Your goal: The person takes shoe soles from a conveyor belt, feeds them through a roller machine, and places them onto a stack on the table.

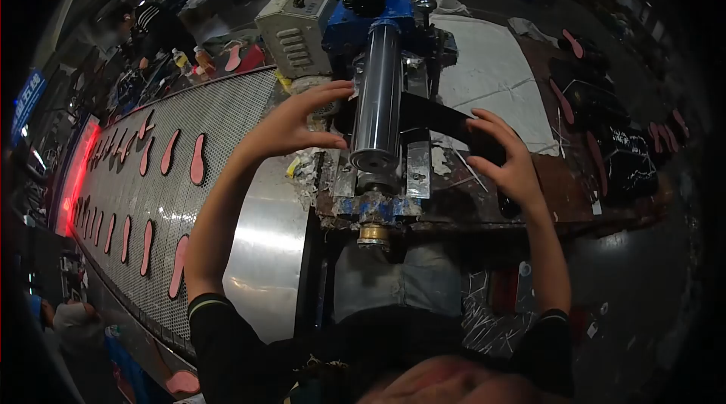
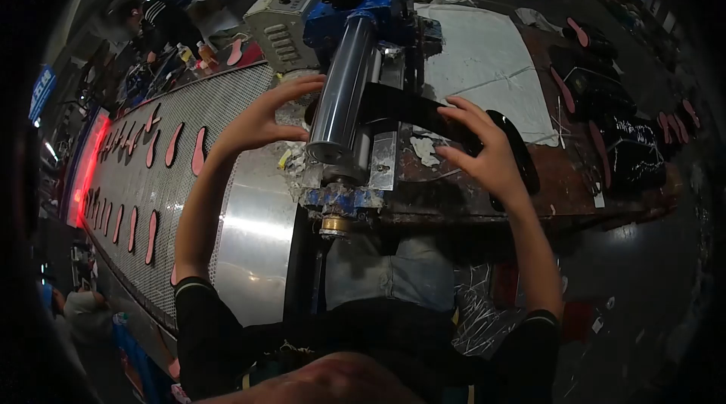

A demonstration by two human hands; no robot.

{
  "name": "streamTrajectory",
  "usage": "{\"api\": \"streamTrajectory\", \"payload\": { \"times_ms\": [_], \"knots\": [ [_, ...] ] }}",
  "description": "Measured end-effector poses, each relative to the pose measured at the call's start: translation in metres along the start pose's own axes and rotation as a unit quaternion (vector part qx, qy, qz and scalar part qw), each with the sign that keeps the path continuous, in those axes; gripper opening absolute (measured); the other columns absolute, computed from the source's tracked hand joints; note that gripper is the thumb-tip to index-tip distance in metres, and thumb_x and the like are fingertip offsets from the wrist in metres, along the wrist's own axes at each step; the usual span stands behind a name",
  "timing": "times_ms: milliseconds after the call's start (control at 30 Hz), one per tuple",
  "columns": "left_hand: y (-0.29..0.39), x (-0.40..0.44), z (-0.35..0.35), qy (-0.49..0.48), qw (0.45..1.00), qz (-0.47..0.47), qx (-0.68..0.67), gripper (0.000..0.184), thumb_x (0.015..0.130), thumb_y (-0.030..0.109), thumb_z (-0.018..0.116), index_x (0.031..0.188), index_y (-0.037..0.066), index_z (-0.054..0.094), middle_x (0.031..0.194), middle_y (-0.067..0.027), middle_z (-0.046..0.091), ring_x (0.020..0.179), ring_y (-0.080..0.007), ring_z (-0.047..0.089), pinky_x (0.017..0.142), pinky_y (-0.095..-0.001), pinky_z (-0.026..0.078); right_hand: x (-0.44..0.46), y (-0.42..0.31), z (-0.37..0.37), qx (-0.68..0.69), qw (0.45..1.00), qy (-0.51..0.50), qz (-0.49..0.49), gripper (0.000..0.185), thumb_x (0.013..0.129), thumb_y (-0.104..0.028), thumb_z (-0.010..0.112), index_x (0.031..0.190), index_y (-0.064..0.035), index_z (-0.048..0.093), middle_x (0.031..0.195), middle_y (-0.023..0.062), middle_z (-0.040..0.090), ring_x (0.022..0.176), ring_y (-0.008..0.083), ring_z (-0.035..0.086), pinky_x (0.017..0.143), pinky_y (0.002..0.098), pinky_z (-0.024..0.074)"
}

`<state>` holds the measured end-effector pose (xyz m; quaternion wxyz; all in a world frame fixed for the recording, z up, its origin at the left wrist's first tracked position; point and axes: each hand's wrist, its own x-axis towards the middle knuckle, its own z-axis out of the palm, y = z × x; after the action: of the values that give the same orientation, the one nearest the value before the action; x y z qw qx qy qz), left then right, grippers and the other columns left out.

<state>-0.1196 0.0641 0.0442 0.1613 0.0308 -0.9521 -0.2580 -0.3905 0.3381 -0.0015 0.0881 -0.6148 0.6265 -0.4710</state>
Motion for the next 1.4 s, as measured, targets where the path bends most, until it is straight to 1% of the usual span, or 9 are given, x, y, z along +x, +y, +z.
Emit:
{"api": "streamTrajectory", "payload": {
  "times_ms": [167, 367, 567, 733, 967, 1000, 1067, 1167, 1400],
  "knots": [
    [-0.004, -0.009, 0.000, 0.003, 0.999, -0.044, 0.027, 0.093, 0.065, 0.045, 0.086, 0.141, 0.010, 0.046, 0.141, -0.0142, 0.049, 0.135, -0.0304, 0.042, 0.112, -0.0468, 0.034, -0.086, 0.030, 0.026, 0.108, 0.985, 0.101, 0.093, 0.033, 0.085, -0.007, 0.066, 0.116, -0.0003, 0.059, 0.117, 0.0098, 0.061, 0.108, 0.0177, 0.059, 0.093, 0.0295, 0.0446],
    [-0.035, -0.041, -0.009, -0.001, 0.996, -0.057, 0.063, 0.089, 0.069, 0.044, 0.084, 0.140, 0.007, 0.046, 0.131, -0.0142, 0.055, 0.122, -0.0283, 0.051, 0.104, -0.0413, 0.041, -0.229, 0.091, 0.109, 0.230, 0.880, 0.027, 0.416, 0.023, 0.095, -0.018, 0.062, 0.080, -0.0005, 0.065, 0.059, 0.0031, 0.060, 0.045, 0.0066, 0.050, 0.042, 0.0220, 0.0374],
    [-0.085, -0.086, 0.003, -0.047, 0.975, -0.176, -0.124, 0.102, 0.066, 0.036, 0.086, 0.149, 0.015, 0.031, 0.127, -0.0096, 0.053, 0.115, -0.0231, 0.049, 0.097, -0.0383, 0.042, -0.289, 0.113, 0.179, 0.263, 0.836, -0.093, 0.473, 0.031, 0.098, -0.022, 0.058, 0.076, 0.0003, 0.064, 0.053, 0.0047, 0.059, 0.037, 0.0083, 0.046, 0.037, 0.0225, 0.0338],
    [-0.105, -0.187, 0.119, 0.061, 0.734, -0.233, -0.635, 0.096, 0.074, 0.033, 0.079, 0.150, 0.007, 0.026, 0.131, -0.0085, 0.054, 0.117, -0.0174, 0.054, 0.096, -0.0321, 0.044, -0.284, 0.122, 0.179, 0.247, 0.823, -0.112, 0.499, 0.032, 0.098, -0.022, 0.057, 0.074, 0.0005, 0.061, 0.051, 0.0066, 0.057, 0.035, 0.0100, 0.046, 0.035, 0.0242, 0.0332],
    [-0.033, -0.263, 0.208, 0.438, 0.425, -0.179, -0.772, 0.047, 0.087, 0.009, 0.058, 0.130, -0.005, 0.046, 0.132, -0.0203, 0.055, 0.125, -0.0353, 0.052, 0.109, -0.0471, 0.040, -0.296, 0.146, 0.185, 0.257, 0.812, -0.120, 0.510, 0.037, 0.099, -0.023, 0.056, 0.070, 0.0006, 0.058, 0.049, 0.0074, 0.055, 0.033, 0.0113, 0.046, 0.030, 0.0245, 0.0290],
    [-0.038, -0.280, 0.209, 0.467, 0.414, -0.182, -0.760, 0.044, 0.087, 0.009, 0.058, 0.127, -0.006, 0.048, 0.130, -0.0201, 0.056, 0.122, -0.0359, 0.053, 0.108, -0.0467, 0.042, -0.302, 0.158, 0.193, 0.252, 0.813, -0.136, 0.507, 0.037, 0.099, -0.023, 0.056, 0.070, 0.0006, 0.058, 0.049, 0.0074, 0.055, 0.033, 0.0113, 0.046, 0.030, 0.0245, 0.0290],
    [-0.041, -0.309, 0.194, 0.534, 0.396, -0.195, -0.721, 0.035, 0.088, 0.011, 0.058, 0.118, -0.007, 0.054, 0.122, -0.0193, 0.060, 0.114, -0.0373, 0.058, 0.104, -0.0456, 0.046, -0.317, 0.183, 0.211, 0.690, 0.696, -0.061, 0.192, 0.038, 0.099, -0.023, 0.056, 0.069, -0.0002, 0.056, 0.048, 0.0077, 0.054, 0.032, 0.0110, 0.045, 0.030, 0.0248, 0.0283],
    [-0.051, -0.378, 0.159, 0.563, 0.403, -0.144, -0.707, 0.033, 0.091, 0.015, 0.058, 0.116, -0.007, 0.055, 0.125, -0.0219, 0.057, 0.111, -0.0386, 0.060, 0.103, -0.0417, 0.047, -0.279, 0.135, 0.180, 0.247, 0.817, -0.159, 0.496, 0.038, 0.099, -0.023, 0.056, 0.068, -0.0008, 0.056, 0.046, 0.0078, 0.053, 0.031, 0.0110, 0.044, 0.030, 0.0248, 0.0278],
    [0.017, -0.463, 0.143, 0.627, 0.486, -0.445, -0.414, 0.033, 0.092, 0.016, 0.058, 0.118, -0.005, 0.058, 0.109, -0.0159, 0.066, 0.098, -0.0263, 0.067, 0.087, -0.0318, 0.056, -0.298, 0.149, 0.185, 0.256, 0.815, -0.130, 0.503, 0.036, 0.099, -0.023, 0.056, 0.070, -0.0012, 0.055, 0.046, 0.0085, 0.052, 0.030, 0.0117, 0.043, 0.029, 0.0249, 0.0272]
  ]
}}
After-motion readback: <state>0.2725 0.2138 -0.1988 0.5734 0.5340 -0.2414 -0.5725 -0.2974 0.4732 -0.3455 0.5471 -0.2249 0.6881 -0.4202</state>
